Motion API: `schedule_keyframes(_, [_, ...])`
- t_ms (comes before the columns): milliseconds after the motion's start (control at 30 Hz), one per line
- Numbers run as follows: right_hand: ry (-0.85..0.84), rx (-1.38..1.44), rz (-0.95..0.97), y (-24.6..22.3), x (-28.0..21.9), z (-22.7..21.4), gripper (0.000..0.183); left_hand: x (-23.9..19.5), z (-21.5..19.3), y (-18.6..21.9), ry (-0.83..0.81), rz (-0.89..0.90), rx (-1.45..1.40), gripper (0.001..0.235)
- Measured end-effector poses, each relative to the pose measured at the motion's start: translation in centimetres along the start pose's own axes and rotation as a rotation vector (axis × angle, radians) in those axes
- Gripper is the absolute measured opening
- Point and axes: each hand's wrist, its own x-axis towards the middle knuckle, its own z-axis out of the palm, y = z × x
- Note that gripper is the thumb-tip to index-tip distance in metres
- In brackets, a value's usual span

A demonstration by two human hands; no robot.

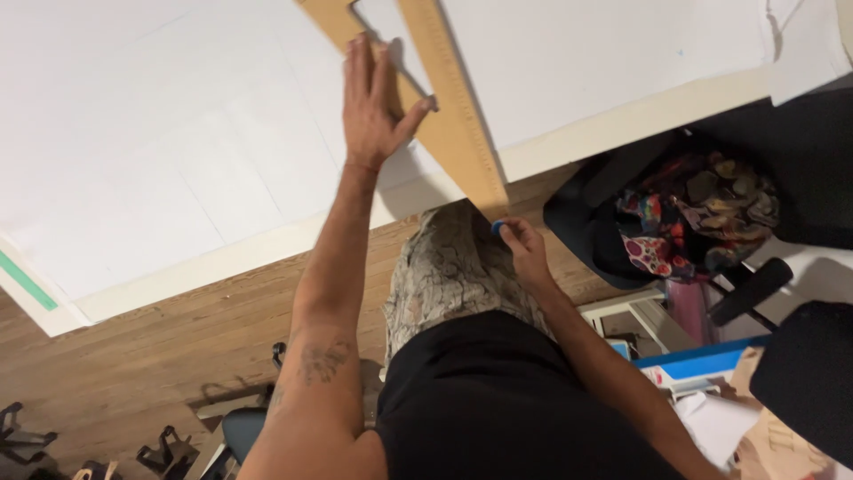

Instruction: Marking patterns on a large sheet of material using rulers and tailor's chalk

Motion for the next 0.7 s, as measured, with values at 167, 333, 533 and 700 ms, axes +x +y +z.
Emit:
schedule_keyframes(167, [0.019,0.022,0.047,-0.4,0.6,0.3,0.020,-0.3,2.5,-3.0,-0.047,0.049,0.137,0.099])
schedule_keyframes(333, [0.035,0.139,0.104,0.8,2.6,0.6,0.018,0.9,3.6,-4.7,-0.014,0.110,0.139,0.101])
schedule_keyframes(533, [-0.003,0.169,0.092,0.0,2.8,1.1,0.017,2.3,2.0,-2.9,-0.151,0.014,0.250,0.103])
schedule_keyframes(700, [0.014,0.138,0.080,-1.1,2.5,1.6,0.015,2.5,1.7,-2.7,-0.174,-0.004,0.278,0.102])
